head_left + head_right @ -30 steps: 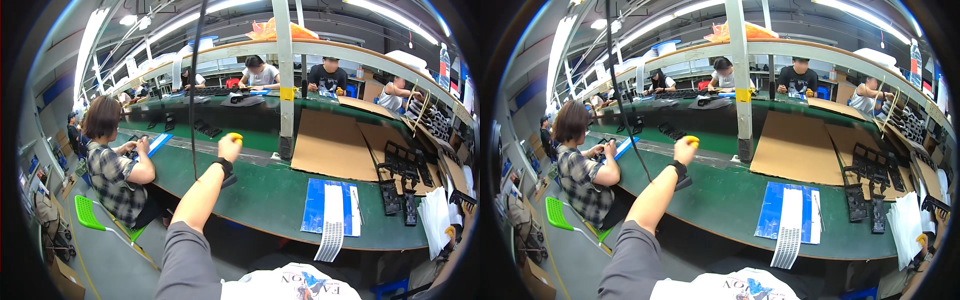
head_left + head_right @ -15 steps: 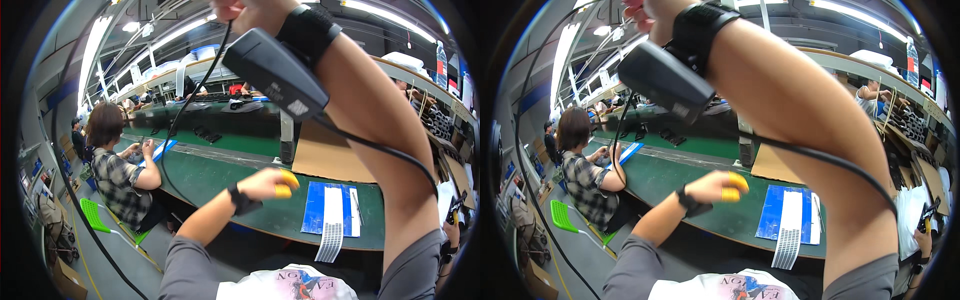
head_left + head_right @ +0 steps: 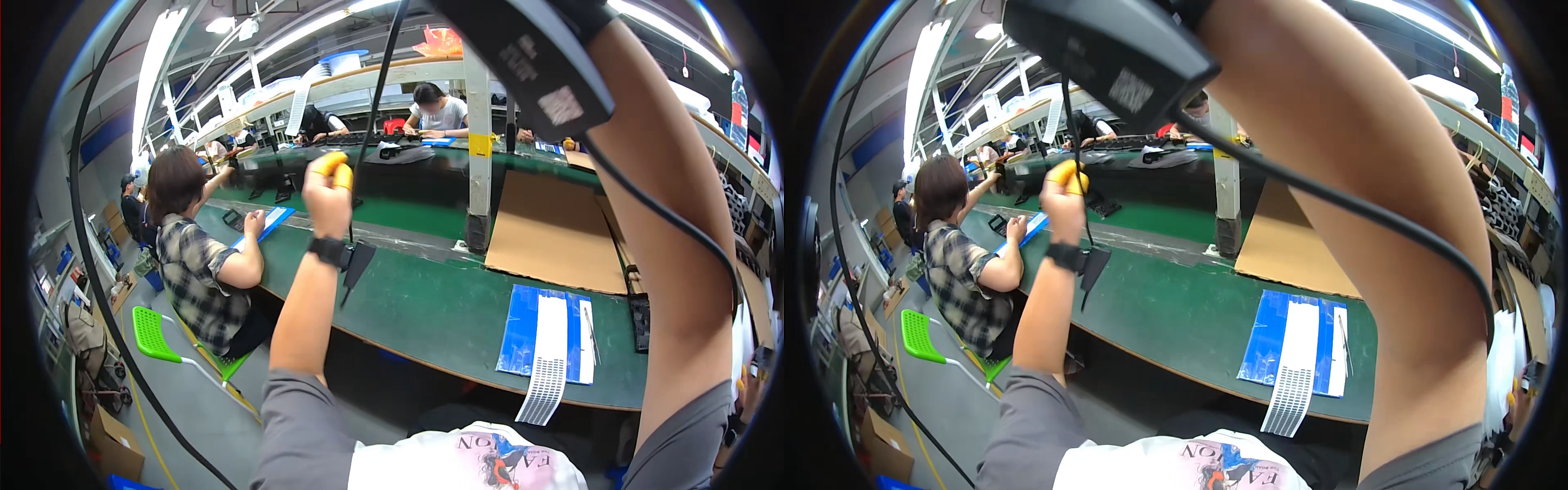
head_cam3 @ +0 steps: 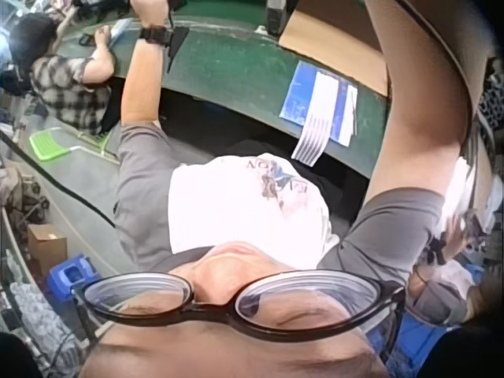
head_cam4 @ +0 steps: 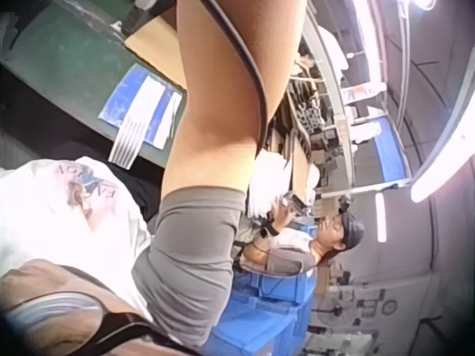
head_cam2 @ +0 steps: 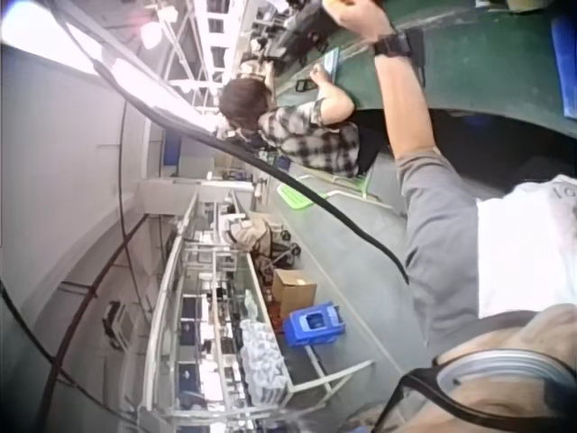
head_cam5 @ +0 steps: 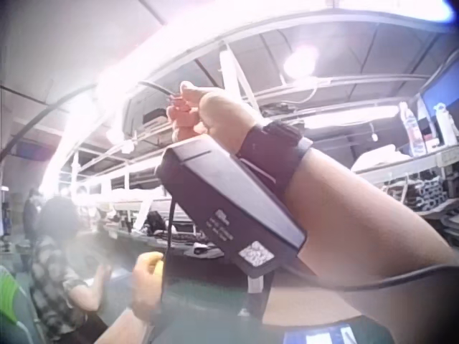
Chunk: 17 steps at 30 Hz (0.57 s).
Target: Assembling the internal frame and components of an electronic device using tweezers and manual handling.
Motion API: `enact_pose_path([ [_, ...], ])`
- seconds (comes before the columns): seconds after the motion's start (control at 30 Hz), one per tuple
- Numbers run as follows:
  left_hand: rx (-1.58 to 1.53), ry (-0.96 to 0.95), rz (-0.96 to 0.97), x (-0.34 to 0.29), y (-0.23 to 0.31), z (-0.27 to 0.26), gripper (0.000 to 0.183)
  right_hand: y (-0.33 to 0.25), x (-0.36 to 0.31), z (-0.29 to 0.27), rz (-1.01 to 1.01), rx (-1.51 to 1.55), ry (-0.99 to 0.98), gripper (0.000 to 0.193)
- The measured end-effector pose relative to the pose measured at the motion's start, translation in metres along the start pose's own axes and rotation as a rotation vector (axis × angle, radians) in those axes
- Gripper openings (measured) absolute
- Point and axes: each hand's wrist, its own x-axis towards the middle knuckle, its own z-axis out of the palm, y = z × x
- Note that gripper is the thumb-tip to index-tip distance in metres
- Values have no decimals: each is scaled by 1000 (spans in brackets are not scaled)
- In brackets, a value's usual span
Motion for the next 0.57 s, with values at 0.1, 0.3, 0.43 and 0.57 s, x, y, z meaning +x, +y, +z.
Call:
enact_pose_path([
  [0.1, 560, -382, 411, -27, -76, -29, 20, -18, -9, 1, 1, -121, 36, 18],
  [0.3, -590, 170, -1228, -35, -122, -114, 12, -50, -30, 1, 7, -346, 119, 18],
  [0.43, -1388, 167, -1080, -52, -39, -95, 22, -64, -27, -20, 39, -505, 267, 18],
  [0.57, -1808, -357, -616, -82, 60, -94, 46, -52, -30, -32, 184, -591, 225, 20],
])
